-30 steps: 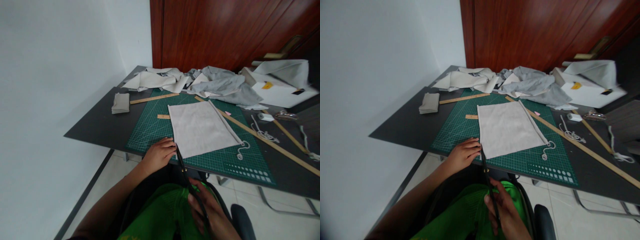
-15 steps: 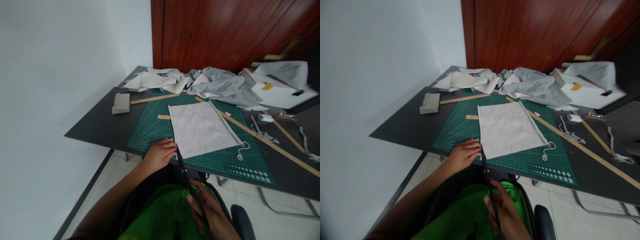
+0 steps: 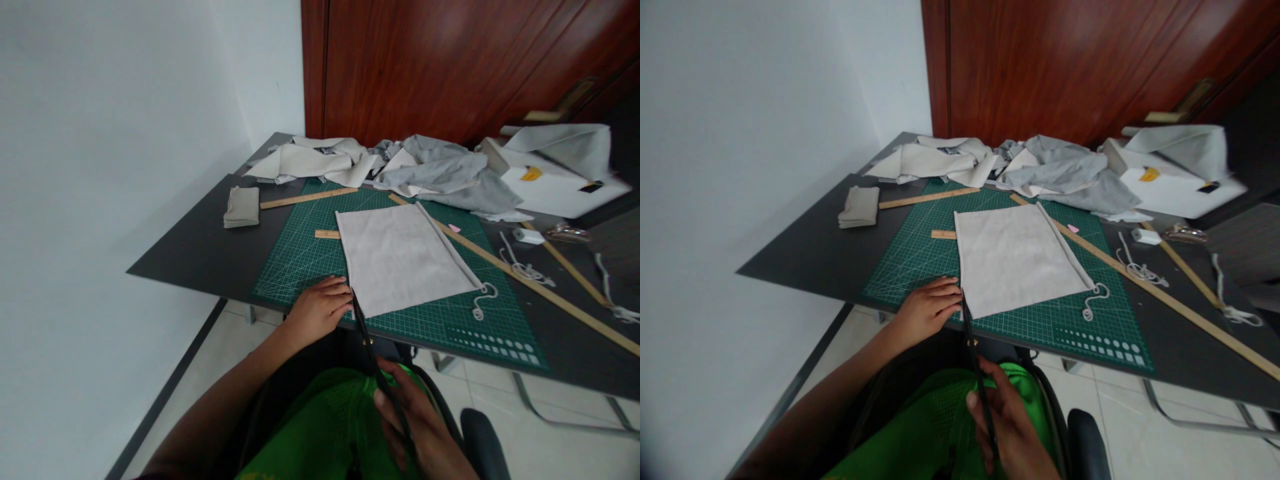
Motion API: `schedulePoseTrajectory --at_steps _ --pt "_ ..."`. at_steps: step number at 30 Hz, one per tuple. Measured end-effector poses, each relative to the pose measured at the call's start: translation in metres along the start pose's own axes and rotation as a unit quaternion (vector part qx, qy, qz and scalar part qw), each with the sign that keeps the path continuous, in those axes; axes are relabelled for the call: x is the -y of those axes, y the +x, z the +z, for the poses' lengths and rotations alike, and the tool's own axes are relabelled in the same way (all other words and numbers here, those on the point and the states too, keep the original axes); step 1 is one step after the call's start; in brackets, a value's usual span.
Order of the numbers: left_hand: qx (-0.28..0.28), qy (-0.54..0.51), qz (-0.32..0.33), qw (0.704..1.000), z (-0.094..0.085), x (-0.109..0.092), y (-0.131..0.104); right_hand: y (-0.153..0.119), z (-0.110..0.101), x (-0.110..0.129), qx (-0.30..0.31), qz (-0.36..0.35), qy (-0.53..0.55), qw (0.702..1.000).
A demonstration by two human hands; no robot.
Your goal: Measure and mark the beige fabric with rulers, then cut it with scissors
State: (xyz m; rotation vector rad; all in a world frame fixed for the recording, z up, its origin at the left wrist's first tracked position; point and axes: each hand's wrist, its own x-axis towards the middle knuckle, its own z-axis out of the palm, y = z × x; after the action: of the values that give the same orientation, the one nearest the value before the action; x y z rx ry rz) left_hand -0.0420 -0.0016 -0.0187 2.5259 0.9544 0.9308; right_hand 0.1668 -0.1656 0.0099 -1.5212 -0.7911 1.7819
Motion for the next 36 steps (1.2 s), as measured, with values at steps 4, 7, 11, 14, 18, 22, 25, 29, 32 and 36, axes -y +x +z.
schedulePoseTrajectory --at_steps 4,7,11,14,18,22,25,29,32,36 --pt "-0.005 0.000 0.005 1.000 0.000 0.000 0.000 0.000 -0.001 0.001 0.000 0.002 0.002 1.000" --pt "-0.005 0.004 0.005 1.000 0.000 0.001 0.000 0.001 -0.002 0.001 0.006 0.009 0.009 1.000" --pt "-0.006 0.004 0.002 1.000 0.002 0.001 -0.001 0.001 -0.002 0.001 0.014 0.008 0.006 1.000" --pt "-0.010 0.000 0.004 1.000 0.004 0.001 -0.002 0.002 -0.002 -0.001 0.012 -0.004 0.000 1.000" --pt "-0.031 0.001 -0.048 0.998 0.000 0.000 0.001 0.003 -0.004 -0.004 0.011 -0.002 0.005 1.000" --pt "0.067 0.041 -0.068 0.995 -0.012 -0.002 0.008 0.004 -0.007 -0.004 0.031 -0.004 0.012 0.999" --pt "0.108 0.064 -0.071 0.990 -0.013 0.000 0.011 0.005 -0.010 -0.005 0.026 -0.004 0.020 0.999" --pt "0.061 0.067 -0.097 0.991 -0.004 0.006 0.006 0.006 -0.013 -0.007 0.046 0.002 0.026 0.999" --pt "0.036 0.066 -0.093 0.993 0.000 0.007 0.002 0.008 -0.015 -0.007 0.040 0.009 0.032 0.999" --pt "0.028 0.076 -0.087 0.993 0.000 0.004 0.002 0.006 -0.014 -0.003 0.047 0.010 0.029 0.998"
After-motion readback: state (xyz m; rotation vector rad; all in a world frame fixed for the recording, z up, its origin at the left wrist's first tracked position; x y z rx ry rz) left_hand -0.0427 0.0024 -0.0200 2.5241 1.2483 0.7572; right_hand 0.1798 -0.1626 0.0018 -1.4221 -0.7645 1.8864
